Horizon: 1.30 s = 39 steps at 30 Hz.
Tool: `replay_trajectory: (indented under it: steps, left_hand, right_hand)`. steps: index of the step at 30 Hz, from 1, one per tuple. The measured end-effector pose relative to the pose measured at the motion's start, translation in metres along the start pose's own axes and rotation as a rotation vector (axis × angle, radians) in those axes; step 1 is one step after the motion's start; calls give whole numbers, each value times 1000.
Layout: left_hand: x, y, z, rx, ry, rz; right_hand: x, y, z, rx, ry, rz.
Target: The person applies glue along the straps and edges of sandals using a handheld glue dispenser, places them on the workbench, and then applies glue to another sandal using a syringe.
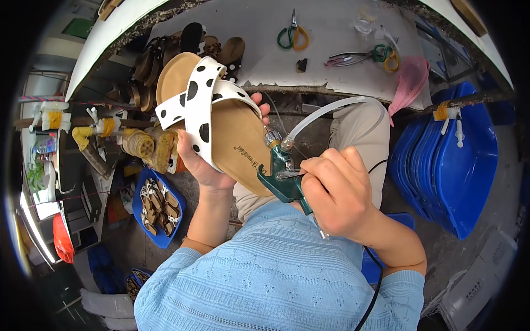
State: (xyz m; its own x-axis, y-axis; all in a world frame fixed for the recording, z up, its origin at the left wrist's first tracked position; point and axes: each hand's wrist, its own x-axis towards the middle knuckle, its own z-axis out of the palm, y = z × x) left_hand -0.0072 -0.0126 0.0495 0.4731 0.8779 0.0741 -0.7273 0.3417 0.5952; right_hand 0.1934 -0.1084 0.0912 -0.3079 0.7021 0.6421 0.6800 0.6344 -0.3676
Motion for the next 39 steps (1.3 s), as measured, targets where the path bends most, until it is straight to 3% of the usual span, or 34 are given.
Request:
replay_trajectory:
  steps: [4, 10, 14, 15, 18, 22, 25, 33, 39]
  left_hand:
    - [0, -1, -2, -49, -21, 14]
    - [-1, -6, -10, -138, -6, 30]
    - [14, -6, -11, -304, 93, -37]
    - [19, -5, -12, -142, 271, 11]
    - [23, -9, -15, 41, 420, 99]
    - [22, -9, 3, -157, 76, 20]
    - [23, -8, 7, -175, 24, 14]
    - [22, -4, 3, -309, -75, 44]
    - [17, 1, 16, -416, 20, 8]
  right_hand:
    - [5, -1, -6, 84, -7, 110]
    - [4, 8, -5, 586, 63, 745]
    - [0, 0, -6, 269, 109, 392]
    - [-1, -2, -10, 226, 105, 333]
    - [5, -8, -10, 233, 120, 220]
    - [14, -6, 16, 204, 84, 18]
    - [23, -17, 35, 172, 135, -132]
    - [36, -29, 32, 183, 115, -106]
    - [40, -29, 33, 244, 115, -48]
